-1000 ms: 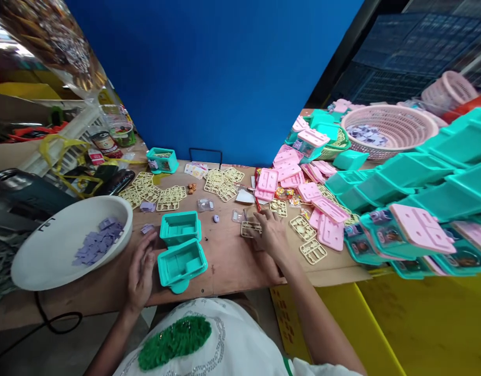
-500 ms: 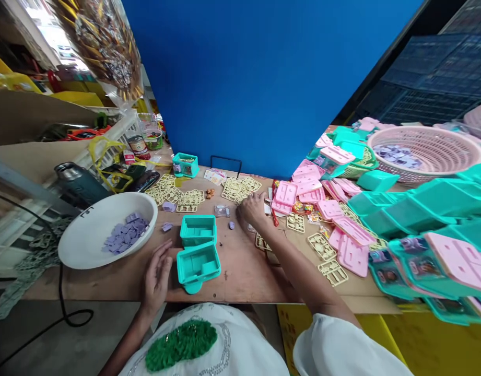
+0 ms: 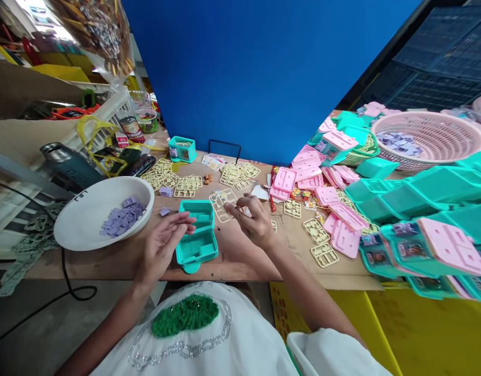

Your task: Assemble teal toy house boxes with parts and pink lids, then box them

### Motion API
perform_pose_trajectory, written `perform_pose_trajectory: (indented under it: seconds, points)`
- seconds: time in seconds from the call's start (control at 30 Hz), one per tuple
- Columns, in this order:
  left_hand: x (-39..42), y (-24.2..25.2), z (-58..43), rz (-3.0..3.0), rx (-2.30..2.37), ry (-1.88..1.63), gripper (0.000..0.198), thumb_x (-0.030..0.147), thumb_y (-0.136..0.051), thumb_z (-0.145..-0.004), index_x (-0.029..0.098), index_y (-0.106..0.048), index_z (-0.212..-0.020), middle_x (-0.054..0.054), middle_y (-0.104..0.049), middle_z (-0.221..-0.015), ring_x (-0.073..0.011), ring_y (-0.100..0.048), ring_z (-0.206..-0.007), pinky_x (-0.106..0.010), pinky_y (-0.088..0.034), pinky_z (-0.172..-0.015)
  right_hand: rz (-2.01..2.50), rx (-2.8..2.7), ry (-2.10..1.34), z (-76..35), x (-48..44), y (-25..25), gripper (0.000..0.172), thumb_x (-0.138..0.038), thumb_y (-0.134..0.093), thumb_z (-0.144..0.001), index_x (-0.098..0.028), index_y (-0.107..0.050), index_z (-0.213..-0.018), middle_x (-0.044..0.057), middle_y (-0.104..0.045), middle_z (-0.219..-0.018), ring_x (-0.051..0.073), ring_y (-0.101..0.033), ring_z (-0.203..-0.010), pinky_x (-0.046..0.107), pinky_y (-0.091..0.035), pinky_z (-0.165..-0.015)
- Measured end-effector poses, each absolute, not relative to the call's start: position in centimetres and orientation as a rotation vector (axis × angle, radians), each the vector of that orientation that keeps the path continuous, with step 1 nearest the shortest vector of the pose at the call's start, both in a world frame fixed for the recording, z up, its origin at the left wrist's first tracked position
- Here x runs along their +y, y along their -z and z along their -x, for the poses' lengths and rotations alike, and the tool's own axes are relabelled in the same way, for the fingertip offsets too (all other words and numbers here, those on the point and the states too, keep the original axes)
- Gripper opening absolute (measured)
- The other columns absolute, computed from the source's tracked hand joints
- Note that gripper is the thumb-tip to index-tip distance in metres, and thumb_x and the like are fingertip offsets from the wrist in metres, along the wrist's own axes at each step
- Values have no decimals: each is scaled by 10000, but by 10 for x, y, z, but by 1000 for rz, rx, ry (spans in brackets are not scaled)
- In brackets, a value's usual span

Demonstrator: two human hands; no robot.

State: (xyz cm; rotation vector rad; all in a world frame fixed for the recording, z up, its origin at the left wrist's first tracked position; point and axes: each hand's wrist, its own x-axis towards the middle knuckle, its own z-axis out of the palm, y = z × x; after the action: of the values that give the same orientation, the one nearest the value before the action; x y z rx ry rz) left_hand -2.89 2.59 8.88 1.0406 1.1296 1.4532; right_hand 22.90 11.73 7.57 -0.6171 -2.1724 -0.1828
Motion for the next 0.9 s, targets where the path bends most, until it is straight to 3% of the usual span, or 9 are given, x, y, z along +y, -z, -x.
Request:
perform_pose_trajectory:
  seconds: [0.17,0.37,0.53,0.8,0.9]
  points:
    - [47,-98,7,-857,898,-1271,525,492,-914,-754,164,-788,-1144,-114,-823,-1058,-236,-783,-905,-351,-657,-837,484,-2131,95,-206,98,-81,582,-83,-469,-1049,-316,-537,-1577,104,-630,-1098,224,-645,-1033,498,-589,-1012]
    - [50,-93,2,-718,971,-1369,474,433,-989,-627,153,-822,-970,-74,-829,-912,-198,-767,-781,-295,-649,-749,529,-2126,84,-192,90,-72,708,-26,-470,-1028,-311,-378,-1671,135,-655,-1193,227,-666,-1089,403,-611,-929]
    - [40,-91,25,-565,989,-1466,424,400,-1004,-608,156,-804,-890,-41,-812,-850,-140,-729,-692,-211,-611,-617,671,-2073,-12,-201,99,-63,671,-7,-475,-1010,-345,-494,-1589,126,-671,-1159,215,-688,-1031,335,-599,-786]
    - [24,-78,53,-447,1080,-1578,477,414,-1018,-577,170,-764,-899,-49,-812,-807,-153,-730,-625,-181,-548,-498,702,-2190,-145,-203,112,-52,464,-37,-484,-1021,-271,-647,-1386,106,-705,-1107,176,-709,-932,279,-578,-720]
    - [19,-73,55,-440,1111,-1610,459,402,-1008,-596,178,-747,-900,-43,-814,-837,-181,-766,-692,-202,-579,-546,643,-2225,-119,-197,122,-52,441,-51,-486,-1025,-249,-650,-1384,114,-721,-1104,180,-716,-917,289,-587,-724]
